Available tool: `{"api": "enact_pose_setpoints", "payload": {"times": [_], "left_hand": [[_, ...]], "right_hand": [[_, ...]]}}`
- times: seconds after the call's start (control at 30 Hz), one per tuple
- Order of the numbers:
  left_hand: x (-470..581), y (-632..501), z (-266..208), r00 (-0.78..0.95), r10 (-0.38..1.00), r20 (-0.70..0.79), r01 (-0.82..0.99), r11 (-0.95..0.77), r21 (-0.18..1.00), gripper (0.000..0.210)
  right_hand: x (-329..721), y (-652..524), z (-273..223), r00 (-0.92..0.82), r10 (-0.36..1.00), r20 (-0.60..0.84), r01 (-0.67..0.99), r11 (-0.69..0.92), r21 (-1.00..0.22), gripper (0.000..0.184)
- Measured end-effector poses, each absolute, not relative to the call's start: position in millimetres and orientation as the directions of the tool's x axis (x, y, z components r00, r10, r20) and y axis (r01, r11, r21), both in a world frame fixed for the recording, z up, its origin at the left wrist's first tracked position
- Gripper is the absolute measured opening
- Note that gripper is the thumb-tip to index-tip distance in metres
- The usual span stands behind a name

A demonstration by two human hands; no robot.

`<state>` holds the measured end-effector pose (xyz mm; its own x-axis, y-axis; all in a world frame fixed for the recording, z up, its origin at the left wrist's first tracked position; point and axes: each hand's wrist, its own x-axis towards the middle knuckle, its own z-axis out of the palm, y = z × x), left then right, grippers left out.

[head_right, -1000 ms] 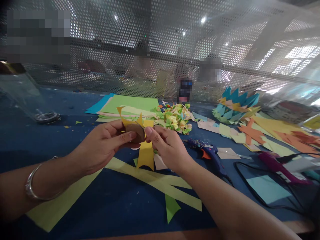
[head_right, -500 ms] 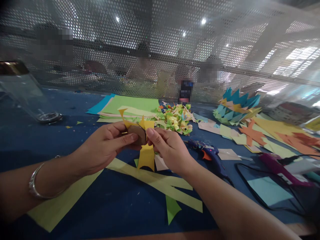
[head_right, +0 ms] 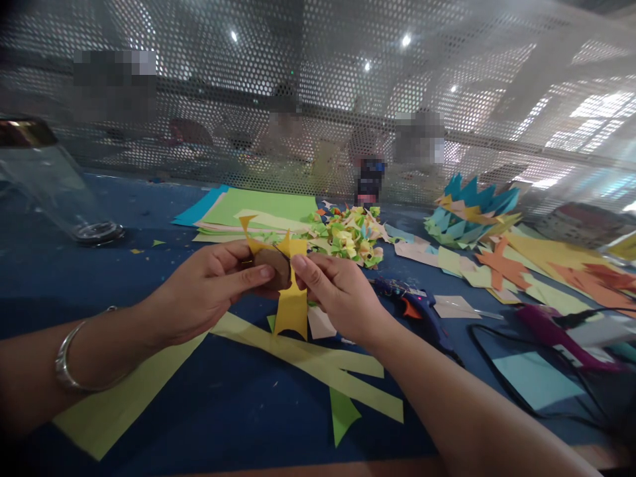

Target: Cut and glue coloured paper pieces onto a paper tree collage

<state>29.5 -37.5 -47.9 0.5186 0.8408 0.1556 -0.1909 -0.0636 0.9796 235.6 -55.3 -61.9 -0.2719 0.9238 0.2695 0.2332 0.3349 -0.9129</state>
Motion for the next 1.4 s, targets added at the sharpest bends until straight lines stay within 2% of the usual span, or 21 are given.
{"api": "enact_pose_setpoints", "payload": {"times": [0.23,0.57,1.0,1.23,1.4], "left_hand": [[27,-33,-49,0.514,0.844,0.153,-0.166,-0.077,0.983,0.023],[26,-31,-46,0.517,0.831,0.204,-0.086,-0.186,0.979,0.02],[24,-28,-48,0.49,0.855,0.168,-0.07,-0.154,0.986,0.017],[24,-27,-49,0.49,0.861,0.138,-0.029,-0.143,0.989,0.019],[23,-29,-50,0.5,0.857,0.129,-0.078,-0.103,0.992,0.017]], "right_hand": [[239,-53,-61,-0.299,0.913,0.276,0.287,0.362,-0.887,0.047],[245,-53,-59,-0.329,0.902,0.28,0.367,0.395,-0.842,0.049],[247,-49,-59,-0.334,0.891,0.306,0.413,0.43,-0.803,0.052],[247,-51,-53,-0.347,0.88,0.323,0.511,0.466,-0.722,0.053],[247,-52,-51,-0.357,0.867,0.347,0.535,0.494,-0.685,0.053]]}}
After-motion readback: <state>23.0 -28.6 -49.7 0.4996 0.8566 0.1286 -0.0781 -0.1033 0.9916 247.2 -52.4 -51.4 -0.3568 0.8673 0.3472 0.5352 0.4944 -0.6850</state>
